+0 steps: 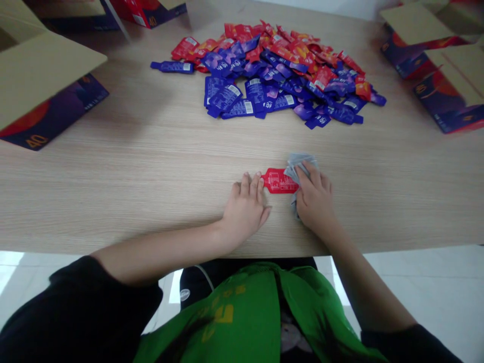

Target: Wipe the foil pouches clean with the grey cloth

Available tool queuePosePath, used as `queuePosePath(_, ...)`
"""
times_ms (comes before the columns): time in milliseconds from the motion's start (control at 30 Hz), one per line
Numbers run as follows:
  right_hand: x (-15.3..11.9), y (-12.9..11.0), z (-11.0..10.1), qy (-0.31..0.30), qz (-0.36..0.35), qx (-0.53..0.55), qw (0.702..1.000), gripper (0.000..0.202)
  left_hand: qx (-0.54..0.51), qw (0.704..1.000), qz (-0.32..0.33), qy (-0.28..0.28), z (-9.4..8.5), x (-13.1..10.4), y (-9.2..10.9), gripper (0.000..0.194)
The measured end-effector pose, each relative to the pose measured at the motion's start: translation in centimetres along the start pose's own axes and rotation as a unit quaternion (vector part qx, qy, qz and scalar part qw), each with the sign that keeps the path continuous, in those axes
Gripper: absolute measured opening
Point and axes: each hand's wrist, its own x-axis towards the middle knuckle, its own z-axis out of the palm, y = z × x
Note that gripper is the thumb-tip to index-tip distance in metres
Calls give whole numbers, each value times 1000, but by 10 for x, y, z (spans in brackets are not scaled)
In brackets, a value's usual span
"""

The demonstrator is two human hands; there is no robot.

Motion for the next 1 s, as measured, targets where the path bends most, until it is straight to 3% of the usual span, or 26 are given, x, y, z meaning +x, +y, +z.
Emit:
queuePosePath(200,0,13,-6,-11,20,17,1000,63,-13,1000,-4,5,1,1,0,72)
queuePosePath(333,12,-20,-7,10,-26,47,999,64,-20,1000,-4,11,0,1,0,70)
queuePosePath(433,20,-53,0,-46,-61,34,997,58,-15,1000,2,4,-2,1,-1,69)
queuePosePath(533,24,-64,5,-82,-71,12,994,55,-11,1000,10,1,-3,1,-2,67)
queuePosePath(867,-3,5,-5,-20,19,-34,999,59,-3,1000,4,2,0,1,-1,71)
queuePosePath(1000,-3,9,-11,-15,32,-48,998,60,-5,1000,-3,5,2,1,1,72)
